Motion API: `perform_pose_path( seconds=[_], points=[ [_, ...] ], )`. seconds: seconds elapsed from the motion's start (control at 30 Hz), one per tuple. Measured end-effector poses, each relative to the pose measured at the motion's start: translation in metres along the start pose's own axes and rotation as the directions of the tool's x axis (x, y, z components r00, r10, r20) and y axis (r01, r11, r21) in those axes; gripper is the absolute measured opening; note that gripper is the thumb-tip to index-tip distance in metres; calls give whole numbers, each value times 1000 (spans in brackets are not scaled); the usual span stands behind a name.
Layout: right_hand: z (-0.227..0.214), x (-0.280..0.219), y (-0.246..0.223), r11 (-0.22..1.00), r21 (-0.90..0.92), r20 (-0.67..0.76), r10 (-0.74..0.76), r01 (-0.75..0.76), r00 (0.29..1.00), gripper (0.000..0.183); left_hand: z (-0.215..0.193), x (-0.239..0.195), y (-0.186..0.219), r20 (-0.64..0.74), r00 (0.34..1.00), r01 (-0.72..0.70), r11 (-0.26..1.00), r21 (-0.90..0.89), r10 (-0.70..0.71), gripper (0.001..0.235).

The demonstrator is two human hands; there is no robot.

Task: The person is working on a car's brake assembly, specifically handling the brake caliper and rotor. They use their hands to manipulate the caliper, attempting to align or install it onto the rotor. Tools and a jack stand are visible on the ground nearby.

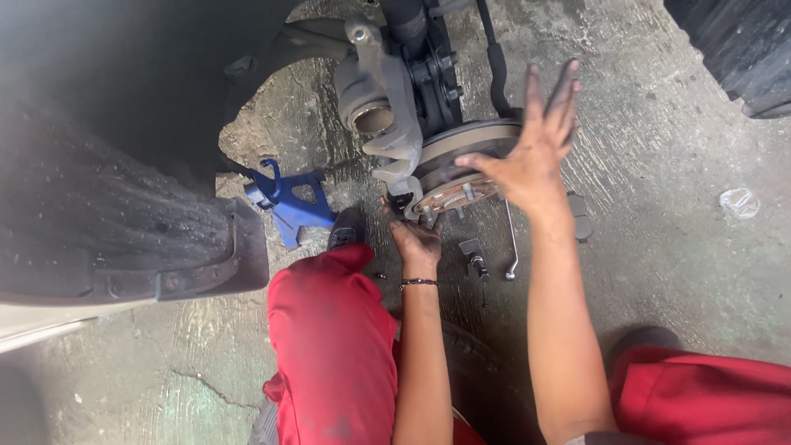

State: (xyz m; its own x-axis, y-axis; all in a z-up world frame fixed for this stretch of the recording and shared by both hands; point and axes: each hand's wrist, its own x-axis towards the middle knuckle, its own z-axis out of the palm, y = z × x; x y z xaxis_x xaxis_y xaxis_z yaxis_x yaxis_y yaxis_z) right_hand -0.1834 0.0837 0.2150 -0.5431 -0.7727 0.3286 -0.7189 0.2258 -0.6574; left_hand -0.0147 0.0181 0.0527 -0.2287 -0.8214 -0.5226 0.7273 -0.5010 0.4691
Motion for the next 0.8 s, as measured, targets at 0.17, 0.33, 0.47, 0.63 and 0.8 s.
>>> perform_pose_path(
  seconds=[0.17,0.33,0.47,0.63,0.8],
  points=[
    [1,2,-8,999,-5,33,34,-34,999,153,-6,3,-1,-35,999,22,1000,-4,-22,74],
    [21,-7,-22,985,-83,-19,-156,154,988,150,-17,15,-7,67,996,67,997,-24,-65,75],
    [-2,1,10,993,-44,-4,-110,109,994,147,-17,14,-3,-20,998,65,998,0,-65,72],
    [-11,4,-28,988,-147,-18,-51,48,999,150,-8,6,1,-23,997,69,997,16,-69,72],
    [7,-9,-38,978,-154,53,-131,137,990,144,-37,33,-11,33,997,66,998,13,-67,77]
  ],
)
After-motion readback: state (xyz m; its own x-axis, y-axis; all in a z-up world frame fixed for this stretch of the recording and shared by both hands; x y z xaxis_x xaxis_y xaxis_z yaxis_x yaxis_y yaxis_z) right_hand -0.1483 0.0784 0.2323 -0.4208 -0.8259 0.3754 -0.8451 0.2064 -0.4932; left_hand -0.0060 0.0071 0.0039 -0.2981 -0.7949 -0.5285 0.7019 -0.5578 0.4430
